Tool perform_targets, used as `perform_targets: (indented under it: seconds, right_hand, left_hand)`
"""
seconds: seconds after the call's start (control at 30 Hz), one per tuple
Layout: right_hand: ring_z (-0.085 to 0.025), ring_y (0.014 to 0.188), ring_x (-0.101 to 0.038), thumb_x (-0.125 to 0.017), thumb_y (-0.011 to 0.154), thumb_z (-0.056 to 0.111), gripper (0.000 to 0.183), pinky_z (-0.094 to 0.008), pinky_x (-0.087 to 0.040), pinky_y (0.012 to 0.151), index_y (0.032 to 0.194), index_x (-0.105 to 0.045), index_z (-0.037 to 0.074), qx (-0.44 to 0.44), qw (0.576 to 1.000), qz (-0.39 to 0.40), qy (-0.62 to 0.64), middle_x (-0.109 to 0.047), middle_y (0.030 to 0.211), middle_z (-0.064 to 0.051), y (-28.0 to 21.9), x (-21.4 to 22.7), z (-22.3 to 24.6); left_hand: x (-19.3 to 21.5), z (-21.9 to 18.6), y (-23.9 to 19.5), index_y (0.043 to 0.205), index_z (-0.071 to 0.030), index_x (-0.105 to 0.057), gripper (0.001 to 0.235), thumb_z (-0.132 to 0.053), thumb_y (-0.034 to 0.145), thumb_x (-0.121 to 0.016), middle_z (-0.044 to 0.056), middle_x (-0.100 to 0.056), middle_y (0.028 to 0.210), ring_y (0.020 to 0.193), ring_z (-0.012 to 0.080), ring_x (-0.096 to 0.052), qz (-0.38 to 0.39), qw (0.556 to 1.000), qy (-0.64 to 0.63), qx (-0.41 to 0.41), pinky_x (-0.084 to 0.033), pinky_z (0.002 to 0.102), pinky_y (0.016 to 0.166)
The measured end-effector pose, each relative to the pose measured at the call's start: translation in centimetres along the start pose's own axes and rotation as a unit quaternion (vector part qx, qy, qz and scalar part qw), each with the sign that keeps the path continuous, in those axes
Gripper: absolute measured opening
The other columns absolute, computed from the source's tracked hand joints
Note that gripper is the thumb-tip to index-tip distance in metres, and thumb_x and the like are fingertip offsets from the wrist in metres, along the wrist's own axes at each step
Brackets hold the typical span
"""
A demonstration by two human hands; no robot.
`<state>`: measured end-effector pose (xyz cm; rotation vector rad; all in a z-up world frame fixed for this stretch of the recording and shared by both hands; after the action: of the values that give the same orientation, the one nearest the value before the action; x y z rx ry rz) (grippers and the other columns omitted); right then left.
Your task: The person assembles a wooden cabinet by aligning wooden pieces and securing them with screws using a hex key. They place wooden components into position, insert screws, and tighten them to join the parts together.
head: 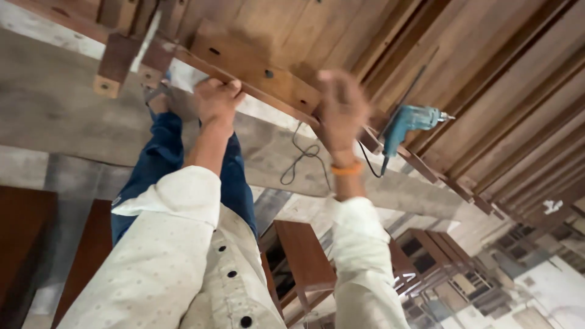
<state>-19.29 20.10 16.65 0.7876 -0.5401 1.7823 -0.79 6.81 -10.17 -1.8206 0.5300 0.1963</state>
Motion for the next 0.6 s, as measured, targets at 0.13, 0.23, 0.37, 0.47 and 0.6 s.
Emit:
perform_targets:
  seconds: [0.13,0.23,0.37,0.47,0.6]
  right_hand:
    - [-0.011,0.077,-0.07,-0.071,0.103,0.019,0.016,-0.029,-0.057,0.069,0.11,-0.073,0.004,-0.111,0.99,-0.087,-0.012,-0.074,0.087,-0.004,0.4,10.2,-8.8]
    - [-0.018,0.081,-0.068,-0.073,0.106,0.024,0.021,-0.033,-0.057,0.076,0.109,-0.073,0.003,-0.144,0.98,-0.077,-0.111,-0.075,0.089,-0.009,-1.7,14.7,-20.2]
    - [-0.039,0.096,-0.07,-0.081,0.091,0.034,0.035,-0.048,-0.054,0.084,0.103,-0.067,0.005,-0.26,0.908,0.067,-0.321,-0.074,0.098,-0.019,-6.3,14.2,-33.7]
    - [-0.044,0.101,-0.068,-0.08,0.086,0.031,0.037,-0.052,-0.053,0.088,0.109,-0.063,0.007,-0.32,0.88,0.103,-0.337,-0.073,0.102,-0.021,-7.5,13.1,-36.4]
    - [-0.048,0.104,-0.067,-0.073,0.086,0.024,0.046,-0.054,-0.052,0.091,0.126,-0.053,0.012,-0.377,0.859,0.09,-0.335,-0.072,0.108,-0.024,-7.6,12.6,-34.7]
  left_hand:
    - [-1.3,-0.5,-1.8,0.101,0.009,-0.063,0.015,-0.003,0.094,-0.058,0.02,-0.067,0.101,0.097,0.0386,-0.069,-0.011,0.999,0.038,-0.027,-0.062,0.051,0.087]
    - [-1.4,-0.4,-1.3,0.094,0.009,-0.064,0.014,-0.005,0.09,-0.061,0.019,-0.069,0.098,0.094,0.033,-0.071,0.027,0.998,-0.03,-0.04,-0.064,0.047,0.082]
    - [-2.8,-3.1,-4.1,0.085,0.008,-0.064,0.01,0.0,0.089,-0.069,0.015,-0.07,0.087,0.079,0.0238,-0.073,-0.064,0.996,0.062,-0.03,-0.067,0.037,0.072]
    - [-3.2,-4.2,-4.9,0.085,0.01,-0.064,0.012,0.003,0.089,-0.073,0.015,-0.071,0.086,0.077,0.0235,-0.073,-0.11,0.984,0.137,-0.036,-0.068,0.036,0.071]
    - [-0.1,-2.2,-2.8,0.088,0.009,-0.065,0.009,0.0,0.088,-0.068,0.018,-0.073,0.091,0.091,0.0244,-0.077,-0.005,0.999,0.04,-0.021,-0.066,0.036,0.078]
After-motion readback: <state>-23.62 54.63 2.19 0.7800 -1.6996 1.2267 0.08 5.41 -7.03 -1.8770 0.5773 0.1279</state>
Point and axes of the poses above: each hand's wrist, its own y-axis towards the middle knuckle, its own x-axis out of the back of the hand, z = x × y, the point moved 6 cm from there along y, towards the middle knuckle
